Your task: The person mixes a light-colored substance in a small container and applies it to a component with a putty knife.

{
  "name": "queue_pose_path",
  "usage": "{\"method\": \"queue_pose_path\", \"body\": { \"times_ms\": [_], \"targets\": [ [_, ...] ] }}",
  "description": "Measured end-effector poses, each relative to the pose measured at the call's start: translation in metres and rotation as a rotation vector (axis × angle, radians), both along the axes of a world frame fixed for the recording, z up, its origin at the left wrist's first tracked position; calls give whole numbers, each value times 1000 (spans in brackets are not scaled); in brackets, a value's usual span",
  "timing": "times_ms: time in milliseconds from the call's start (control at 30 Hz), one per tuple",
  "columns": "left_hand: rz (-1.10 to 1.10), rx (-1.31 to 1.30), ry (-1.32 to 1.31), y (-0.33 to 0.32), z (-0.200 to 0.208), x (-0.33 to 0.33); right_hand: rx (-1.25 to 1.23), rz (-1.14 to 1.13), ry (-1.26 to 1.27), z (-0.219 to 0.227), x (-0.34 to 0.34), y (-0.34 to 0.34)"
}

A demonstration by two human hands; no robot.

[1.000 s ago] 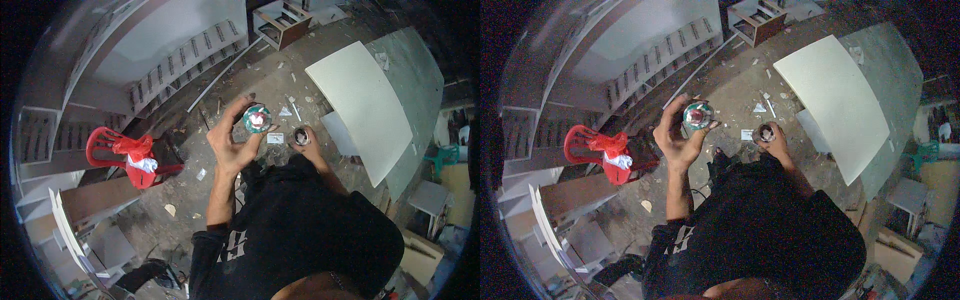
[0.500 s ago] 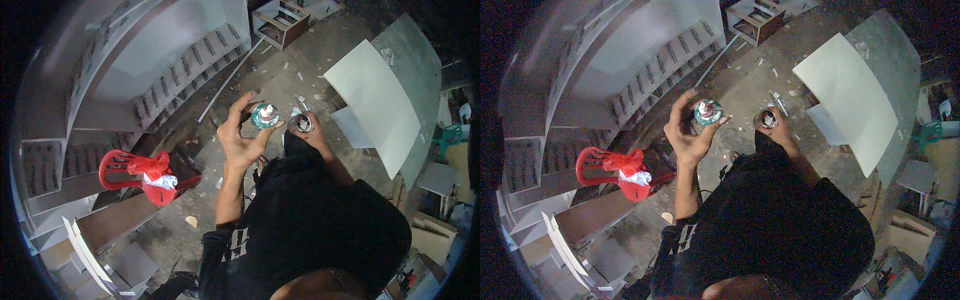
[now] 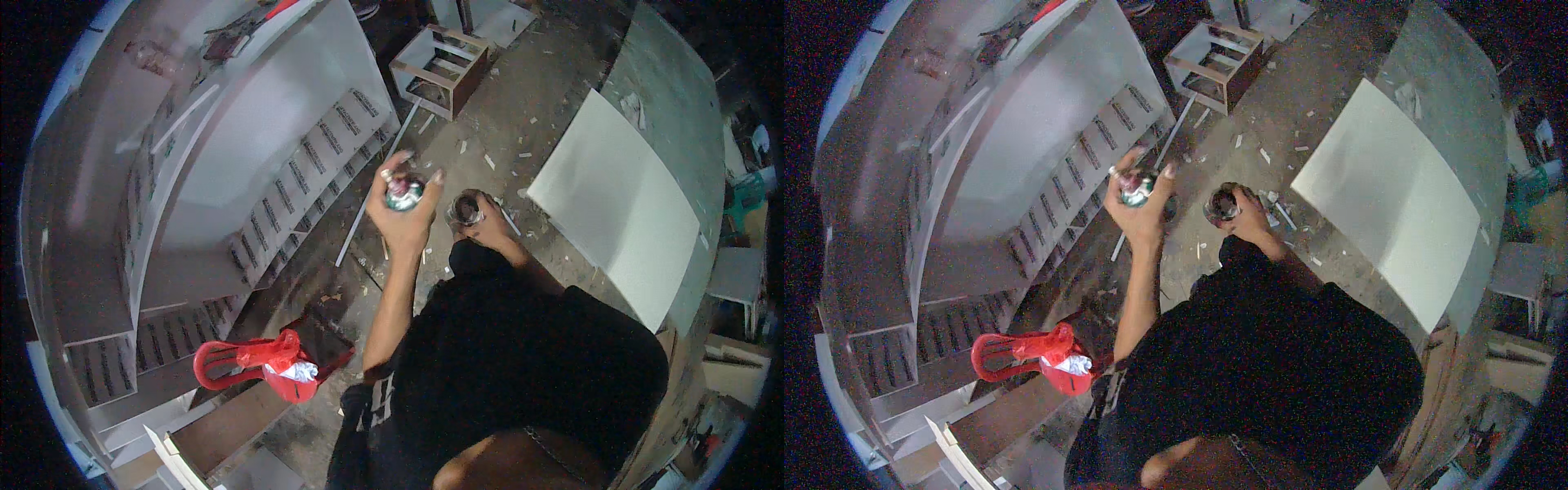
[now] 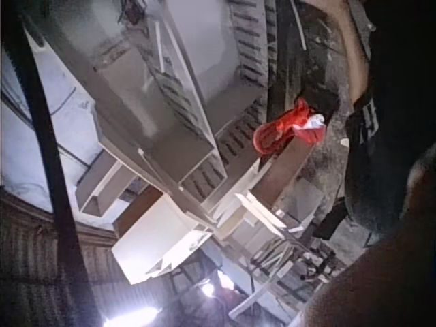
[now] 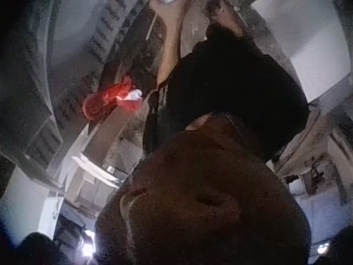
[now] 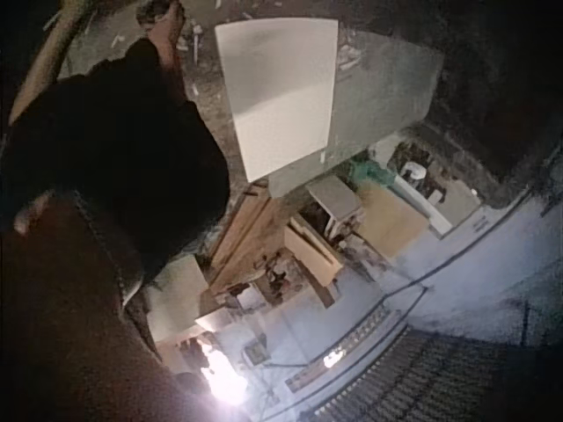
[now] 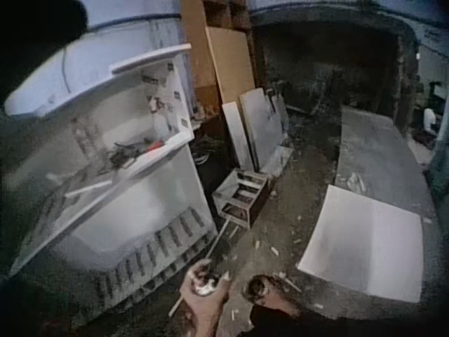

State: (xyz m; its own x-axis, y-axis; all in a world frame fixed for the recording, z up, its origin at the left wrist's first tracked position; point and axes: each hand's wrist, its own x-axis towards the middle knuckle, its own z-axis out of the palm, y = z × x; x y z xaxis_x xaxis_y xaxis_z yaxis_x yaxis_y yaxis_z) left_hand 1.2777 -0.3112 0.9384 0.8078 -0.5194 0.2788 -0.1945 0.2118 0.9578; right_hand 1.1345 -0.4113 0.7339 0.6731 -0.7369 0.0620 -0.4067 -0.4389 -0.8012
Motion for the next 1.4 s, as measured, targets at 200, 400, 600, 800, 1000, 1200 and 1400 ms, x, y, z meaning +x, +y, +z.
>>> {"method": "queue_pose_path", "body": {
  "times_ms": [200, 400, 600, 800, 1000, 1200, 1400],
  "targets": [
    [-136, -65, -278, -132, 25, 36, -18, -14, -79, 9, 37, -112],
    [-261, -40, -284, -226, 27, 64, 1, -173, -119, 26, 26, -179],
    [-427, -115, -293, -313, 22, 97, -223, -346, 154, 29, 28, -234],
    [-587, -39, -121, -359, -9, 168, -33, -499, 84, 27, 61, -258],
    [-577, 194, -228, -397, -39, 267, -108, -702, 80, -22, 100, -309],
    [-509, 347, -325, -420, -55, 321, -45, -596, 118, 4, 176, -413],
    [-355, 437, -454, -460, -83, 352, -64, -337, 2, -25, 281, -569]
  ]
}}
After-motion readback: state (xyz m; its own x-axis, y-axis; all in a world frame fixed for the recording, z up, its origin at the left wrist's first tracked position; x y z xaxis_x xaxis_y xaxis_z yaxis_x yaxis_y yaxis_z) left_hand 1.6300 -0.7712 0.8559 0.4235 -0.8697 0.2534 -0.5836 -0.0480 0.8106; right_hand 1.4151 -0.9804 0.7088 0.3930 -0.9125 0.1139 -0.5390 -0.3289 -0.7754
